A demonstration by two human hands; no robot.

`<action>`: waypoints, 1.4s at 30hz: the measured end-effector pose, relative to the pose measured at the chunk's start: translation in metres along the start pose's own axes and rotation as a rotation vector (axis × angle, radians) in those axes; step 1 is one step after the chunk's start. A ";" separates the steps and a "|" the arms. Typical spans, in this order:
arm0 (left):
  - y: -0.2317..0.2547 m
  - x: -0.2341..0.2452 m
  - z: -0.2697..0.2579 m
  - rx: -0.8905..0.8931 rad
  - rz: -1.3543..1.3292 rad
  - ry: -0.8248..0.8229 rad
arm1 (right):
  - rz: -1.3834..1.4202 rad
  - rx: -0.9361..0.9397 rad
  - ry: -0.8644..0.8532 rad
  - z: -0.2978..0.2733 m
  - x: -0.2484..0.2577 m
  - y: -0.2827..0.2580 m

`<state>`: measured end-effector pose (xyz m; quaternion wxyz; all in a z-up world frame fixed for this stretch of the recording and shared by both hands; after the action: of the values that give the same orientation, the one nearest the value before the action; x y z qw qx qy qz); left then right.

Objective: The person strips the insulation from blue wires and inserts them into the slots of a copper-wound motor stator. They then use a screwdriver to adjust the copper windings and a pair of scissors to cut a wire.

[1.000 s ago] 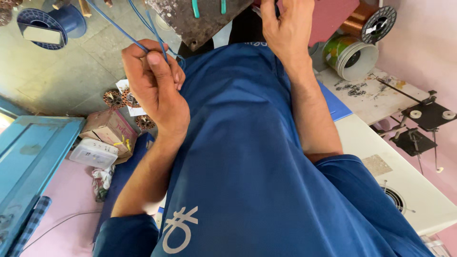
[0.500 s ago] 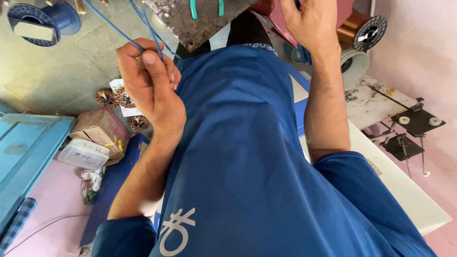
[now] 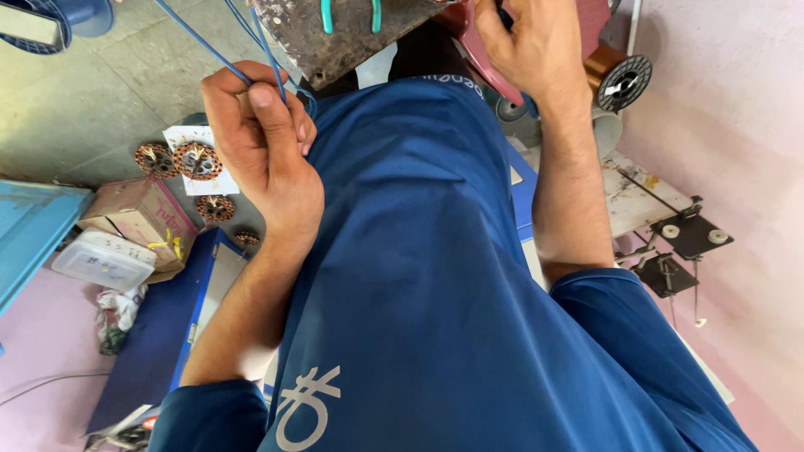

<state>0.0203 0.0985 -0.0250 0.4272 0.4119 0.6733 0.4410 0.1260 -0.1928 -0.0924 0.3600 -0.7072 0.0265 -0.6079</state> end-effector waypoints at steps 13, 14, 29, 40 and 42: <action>-0.007 -0.030 -0.003 -0.028 0.003 0.083 | 0.109 0.059 -0.026 0.015 0.011 -0.015; -0.007 -0.032 -0.004 -0.028 0.006 0.087 | 0.105 0.066 -0.022 0.015 0.012 -0.015; -0.008 -0.037 -0.008 -0.051 0.037 0.099 | 0.174 0.026 0.012 0.013 0.012 -0.016; -0.008 -0.036 -0.011 -0.038 0.043 0.100 | 0.198 -0.007 0.043 0.010 0.007 -0.015; -0.008 -0.036 -0.012 -0.037 0.048 0.103 | 0.179 0.025 0.035 0.005 0.003 -0.011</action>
<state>0.0179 0.0602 -0.0222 0.3888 0.3968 0.6759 0.4843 0.1270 -0.1837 -0.0836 0.4213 -0.6868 0.0883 -0.5857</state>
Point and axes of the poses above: each hand's wrist, its own z-axis towards the middle knuckle, its own x-axis out of the back of the hand, y = z × x, the point moved 2 cm from there along z, towards the middle knuckle, and after that the axes turned 2 degrees about -y, right-handed, at the moved point
